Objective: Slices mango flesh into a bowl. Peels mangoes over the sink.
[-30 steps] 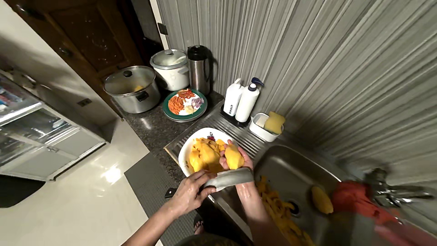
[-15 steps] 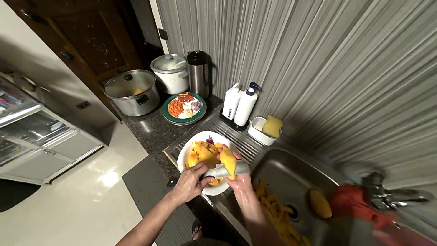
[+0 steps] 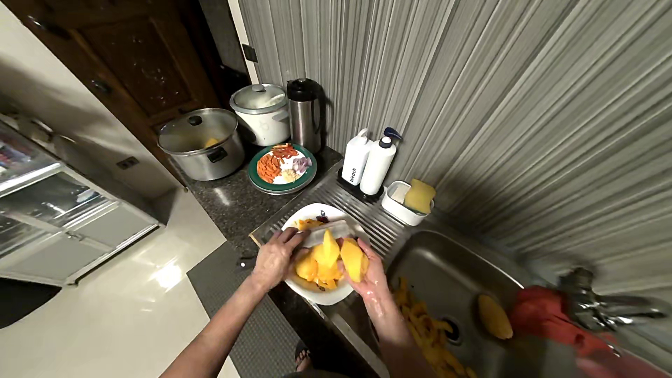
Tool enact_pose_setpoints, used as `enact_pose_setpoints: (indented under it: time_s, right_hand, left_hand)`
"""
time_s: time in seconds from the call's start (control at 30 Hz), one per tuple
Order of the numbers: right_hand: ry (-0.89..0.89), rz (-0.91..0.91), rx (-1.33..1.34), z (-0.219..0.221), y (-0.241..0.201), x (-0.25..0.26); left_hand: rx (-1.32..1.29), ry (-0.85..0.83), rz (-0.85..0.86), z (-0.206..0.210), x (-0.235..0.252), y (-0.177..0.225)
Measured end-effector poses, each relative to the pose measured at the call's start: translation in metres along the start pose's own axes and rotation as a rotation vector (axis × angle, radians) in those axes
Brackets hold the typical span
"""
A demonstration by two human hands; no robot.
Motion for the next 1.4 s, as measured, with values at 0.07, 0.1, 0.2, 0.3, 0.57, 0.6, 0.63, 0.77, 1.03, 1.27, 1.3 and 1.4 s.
enact_pose_setpoints:
  time_s: [0.07, 0.1, 0.2, 0.3, 0.57, 0.6, 0.63, 0.77, 1.03, 1.27, 1.3, 1.4]
  right_hand:
    - [-0.012, 0.019, -0.011, -0.005, -0.001, 0.005]
    - [-0.017, 0.023, 0.01, -0.006, -0.002, 0.005]
    - [-0.047, 0.039, 0.099, 0.0, -0.005, 0.005]
    - [-0.079, 0.011, 0.17, 0.007, -0.009, 0.006]
    - [-0.17, 0.098, 0.205, 0.023, -0.01, 0.01]
    - [-0.189, 0.094, 0.192, 0.024, -0.011, 0.008]
    - [-0.212, 0.086, 0.173, 0.025, -0.012, 0.007]
    - [-0.244, 0.066, 0.148, 0.027, -0.011, 0.005]
    - [-0.289, -0.009, 0.095, 0.034, -0.003, 0.003]
    - [-0.266, -0.006, 0.129, 0.034, -0.006, -0.008]
    - [-0.286, -0.022, 0.142, 0.034, -0.008, -0.008]
    - [-0.277, -0.066, 0.145, 0.033, -0.013, -0.009]
  left_hand:
    - [0.27, 0.157, 0.095, -0.016, 0.0, 0.001]
    - [0.323, 0.198, 0.103, -0.023, 0.0, 0.001]
    - [0.022, 0.123, 0.002, -0.028, -0.006, 0.003]
    - [-0.612, -0.068, -0.011, -0.007, -0.028, 0.039]
    - [-0.527, -0.119, 0.19, 0.017, -0.057, 0.072]
    - [-0.502, -0.108, 0.195, 0.016, -0.057, 0.072]
    - [-0.48, -0.097, 0.201, 0.015, -0.058, 0.072]
    - [-0.442, -0.072, 0.201, 0.014, -0.059, 0.071]
    - [-0.433, -0.061, 0.181, 0.011, -0.046, 0.068]
    - [-0.462, -0.106, 0.133, 0.015, -0.037, 0.056]
    - [-0.458, -0.103, 0.129, 0.015, -0.036, 0.053]
    - [-0.44, -0.088, 0.118, 0.013, -0.031, 0.049]
Point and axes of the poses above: each hand's wrist, its own x-axis towards the middle knuckle, its own z-axis out of the palm, y = z × x, the point moved 9 cm from there along x, towards the middle knuckle, and after that the axes turned 4 degrees about -x, right-handed, at the moved point
